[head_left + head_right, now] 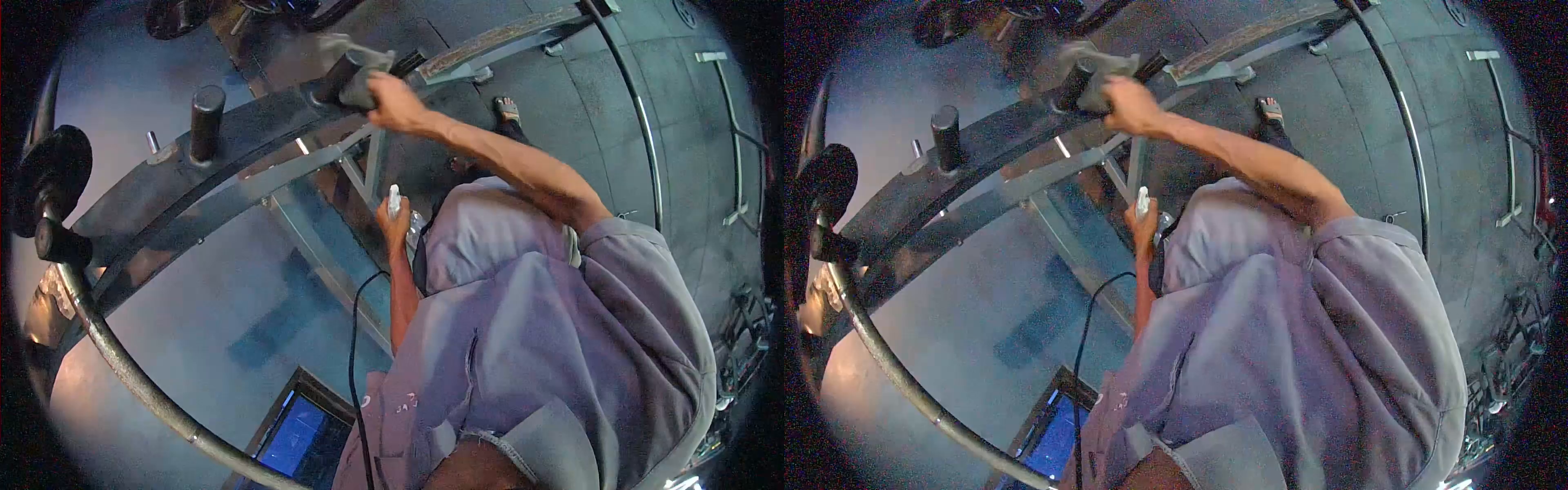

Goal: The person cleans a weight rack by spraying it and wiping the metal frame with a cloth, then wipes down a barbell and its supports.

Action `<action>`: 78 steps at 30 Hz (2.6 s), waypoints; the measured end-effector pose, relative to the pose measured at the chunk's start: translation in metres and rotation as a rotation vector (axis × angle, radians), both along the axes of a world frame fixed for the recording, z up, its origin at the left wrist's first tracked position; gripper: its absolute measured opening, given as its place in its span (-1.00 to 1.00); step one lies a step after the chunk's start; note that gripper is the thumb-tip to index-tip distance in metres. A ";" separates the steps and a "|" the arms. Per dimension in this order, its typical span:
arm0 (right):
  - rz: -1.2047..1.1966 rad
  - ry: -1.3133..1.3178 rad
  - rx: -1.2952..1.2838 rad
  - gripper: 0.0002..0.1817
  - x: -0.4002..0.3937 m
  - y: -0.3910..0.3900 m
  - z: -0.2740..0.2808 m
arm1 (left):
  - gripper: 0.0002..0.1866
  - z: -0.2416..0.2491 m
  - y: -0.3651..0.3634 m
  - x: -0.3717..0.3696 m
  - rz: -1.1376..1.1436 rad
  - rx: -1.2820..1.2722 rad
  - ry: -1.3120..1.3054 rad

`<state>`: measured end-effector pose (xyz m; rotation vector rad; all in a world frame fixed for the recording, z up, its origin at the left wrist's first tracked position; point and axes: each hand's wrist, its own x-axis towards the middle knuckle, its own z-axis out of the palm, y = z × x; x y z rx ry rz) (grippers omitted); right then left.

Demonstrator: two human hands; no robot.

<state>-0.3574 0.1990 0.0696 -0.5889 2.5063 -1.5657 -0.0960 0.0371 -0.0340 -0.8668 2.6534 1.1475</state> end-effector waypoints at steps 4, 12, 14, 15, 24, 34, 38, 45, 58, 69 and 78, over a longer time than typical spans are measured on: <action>-0.155 0.219 -0.040 -0.59 0.014 -0.010 -0.039 | -0.71 0.017 0.007 -0.005 -0.035 -0.050 -0.003; -0.113 0.181 -0.070 -0.61 0.016 -0.016 -0.007 | -0.70 0.001 0.001 0.002 0.052 0.101 0.020; -0.106 0.083 0.022 -0.59 0.025 -0.015 -0.035 | -0.68 0.005 0.006 -0.003 0.047 0.112 0.009; -0.105 0.042 0.070 -0.58 0.026 -0.010 -0.050 | -0.68 0.003 0.005 -0.007 0.055 0.077 0.006; -0.117 0.049 0.154 -0.47 0.030 -0.003 -0.061 | -0.73 0.010 0.012 -0.007 0.047 0.173 0.068; -0.089 0.096 0.122 -0.54 0.030 0.002 -0.031 | -0.71 0.010 0.010 -0.006 0.056 0.200 0.041; -0.144 -0.176 0.319 -0.48 0.020 0.005 -0.047 | -0.70 0.004 0.008 -0.013 0.088 0.334 0.167; -0.189 -0.028 0.121 -0.54 0.022 -0.006 -0.043 | -0.68 0.010 0.018 -0.008 -0.054 0.188 0.223; -0.124 -0.135 0.300 -0.50 0.022 0.008 -0.057 | -0.77 0.028 0.029 -0.013 0.034 0.196 0.107; 0.026 -0.045 0.362 -0.45 0.021 0.027 -0.075 | -0.75 0.024 0.032 -0.015 0.019 0.221 0.107; -0.052 0.017 0.114 -0.51 0.029 0.030 -0.074 | -0.71 0.004 0.024 -0.010 -0.034 0.208 0.141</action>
